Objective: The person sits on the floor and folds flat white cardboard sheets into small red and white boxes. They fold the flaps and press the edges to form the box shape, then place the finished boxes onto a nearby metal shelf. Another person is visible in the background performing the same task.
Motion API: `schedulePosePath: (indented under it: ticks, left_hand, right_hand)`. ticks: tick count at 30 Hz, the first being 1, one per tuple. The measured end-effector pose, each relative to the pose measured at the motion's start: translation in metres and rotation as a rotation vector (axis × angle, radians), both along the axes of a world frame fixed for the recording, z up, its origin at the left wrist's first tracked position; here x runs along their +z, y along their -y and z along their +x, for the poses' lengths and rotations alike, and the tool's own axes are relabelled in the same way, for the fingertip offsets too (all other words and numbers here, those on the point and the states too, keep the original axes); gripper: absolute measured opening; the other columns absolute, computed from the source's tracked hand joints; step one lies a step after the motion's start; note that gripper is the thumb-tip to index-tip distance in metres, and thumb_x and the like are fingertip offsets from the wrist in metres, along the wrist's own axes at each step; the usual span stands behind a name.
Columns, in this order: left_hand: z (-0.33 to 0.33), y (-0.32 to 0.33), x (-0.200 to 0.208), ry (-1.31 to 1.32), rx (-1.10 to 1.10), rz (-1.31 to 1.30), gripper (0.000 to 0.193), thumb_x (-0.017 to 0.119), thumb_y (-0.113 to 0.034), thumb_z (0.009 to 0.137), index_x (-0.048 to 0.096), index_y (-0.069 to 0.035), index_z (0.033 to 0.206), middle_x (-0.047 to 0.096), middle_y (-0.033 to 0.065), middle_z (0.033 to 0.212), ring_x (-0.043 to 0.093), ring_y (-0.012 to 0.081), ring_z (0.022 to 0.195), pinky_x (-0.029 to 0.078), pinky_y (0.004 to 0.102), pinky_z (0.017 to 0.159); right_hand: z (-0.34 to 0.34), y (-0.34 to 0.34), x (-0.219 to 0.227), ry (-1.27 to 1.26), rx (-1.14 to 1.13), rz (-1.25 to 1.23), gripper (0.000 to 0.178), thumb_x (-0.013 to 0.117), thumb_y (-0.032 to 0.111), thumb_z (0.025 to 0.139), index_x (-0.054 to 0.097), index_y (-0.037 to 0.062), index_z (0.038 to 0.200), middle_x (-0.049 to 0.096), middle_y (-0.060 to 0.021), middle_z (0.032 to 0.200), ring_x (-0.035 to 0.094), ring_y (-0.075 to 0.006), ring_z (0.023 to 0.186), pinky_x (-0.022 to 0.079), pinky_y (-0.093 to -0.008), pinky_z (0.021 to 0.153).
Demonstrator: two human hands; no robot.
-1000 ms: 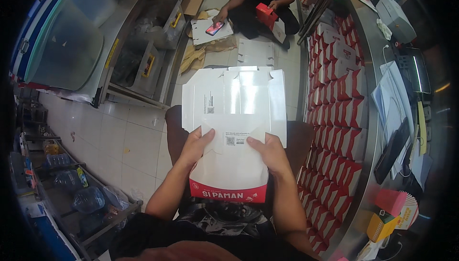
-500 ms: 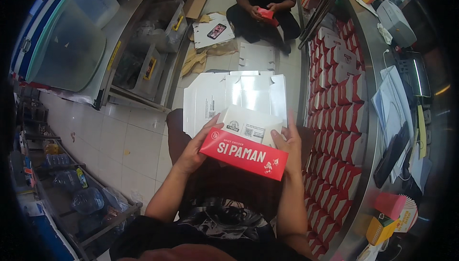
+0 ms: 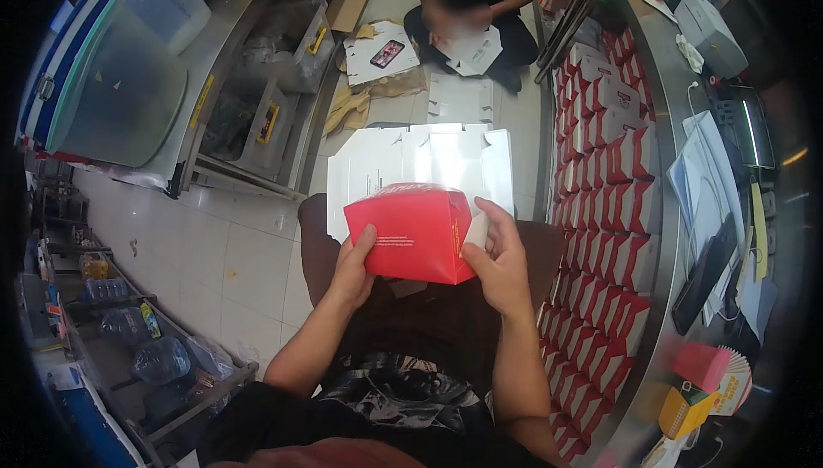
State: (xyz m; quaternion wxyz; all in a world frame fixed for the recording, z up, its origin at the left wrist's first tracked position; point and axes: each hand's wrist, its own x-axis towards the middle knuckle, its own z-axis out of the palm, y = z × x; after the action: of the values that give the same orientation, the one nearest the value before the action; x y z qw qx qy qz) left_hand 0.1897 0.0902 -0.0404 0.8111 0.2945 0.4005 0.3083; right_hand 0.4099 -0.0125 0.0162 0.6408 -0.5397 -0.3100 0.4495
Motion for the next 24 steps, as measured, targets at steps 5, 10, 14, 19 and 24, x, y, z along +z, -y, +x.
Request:
schedulePosePath:
  ticks: [5, 10, 14, 19, 24]
  left_hand:
    - [0.001, 0.004, 0.007, -0.033, 0.001, 0.151, 0.054, 0.062, -0.036, 0.106, 0.051, 0.002, 0.143, 0.064, 0.012, 0.132, 0.063, 0.0176, 0.118, 0.05, 0.0345, 0.103]
    - [0.002, -0.001, 0.007, -0.16, 0.014, 0.225, 0.054, 0.064, -0.034, 0.106, 0.051, 0.002, 0.143, 0.064, 0.0126, 0.133, 0.061, 0.0172, 0.12, 0.049, 0.0343, 0.104]
    - [0.004, 0.001, 0.009, -0.226, 0.07, 0.336, 0.054, 0.064, -0.029, 0.105, 0.048, 0.003, 0.146, 0.062, 0.0142, 0.135, 0.059, 0.0194, 0.124, 0.047, 0.0349, 0.107]
    - [0.016, 0.009, 0.026, -0.247, 0.179, 0.601, 0.059, 0.059, -0.021, 0.106, 0.039, 0.002, 0.157, 0.048, 0.0186, 0.153, 0.052, 0.026, 0.136, 0.041, 0.0375, 0.115]
    - [-0.004, 0.001, 0.002, -0.085, -0.012, 0.777, 0.068, 0.054, -0.015, 0.106, 0.023, -0.002, 0.165, 0.033, 0.021, 0.164, 0.046, 0.0294, 0.144, 0.037, 0.0412, 0.119]
  right_hand:
    - [-0.004, -0.005, -0.006, -0.086, -0.163, -0.137, 0.057, 0.063, 0.005, 0.102, 0.039, -0.0011, 0.153, 0.062, -0.0195, 0.133, 0.065, -0.0189, 0.114, 0.053, -0.0313, 0.099]
    - [-0.007, 0.001, -0.016, 0.14, -0.063, -0.043, 0.064, 0.06, 0.016, 0.106, 0.032, -0.0025, 0.161, 0.063, -0.0169, 0.135, 0.064, -0.0194, 0.118, 0.047, -0.0341, 0.107]
    - [-0.002, 0.007, -0.003, -0.046, 0.133, -0.027, 0.072, 0.062, 0.018, 0.105, 0.026, -0.0026, 0.164, 0.062, -0.0168, 0.14, 0.062, -0.0204, 0.123, 0.044, -0.0339, 0.111]
    - [-0.016, -0.004, 0.004, -0.15, -0.122, -0.067, 0.073, 0.063, 0.01, 0.104, 0.024, -0.0022, 0.164, 0.061, -0.0193, 0.14, 0.062, -0.0208, 0.125, 0.047, -0.0335, 0.109]
    - [-0.011, -0.01, 0.003, -0.308, -0.341, -0.009, 0.056, 0.054, 0.015, 0.109, 0.036, -0.0026, 0.159, 0.06, -0.0167, 0.143, 0.057, -0.0208, 0.132, 0.044, -0.0345, 0.113]
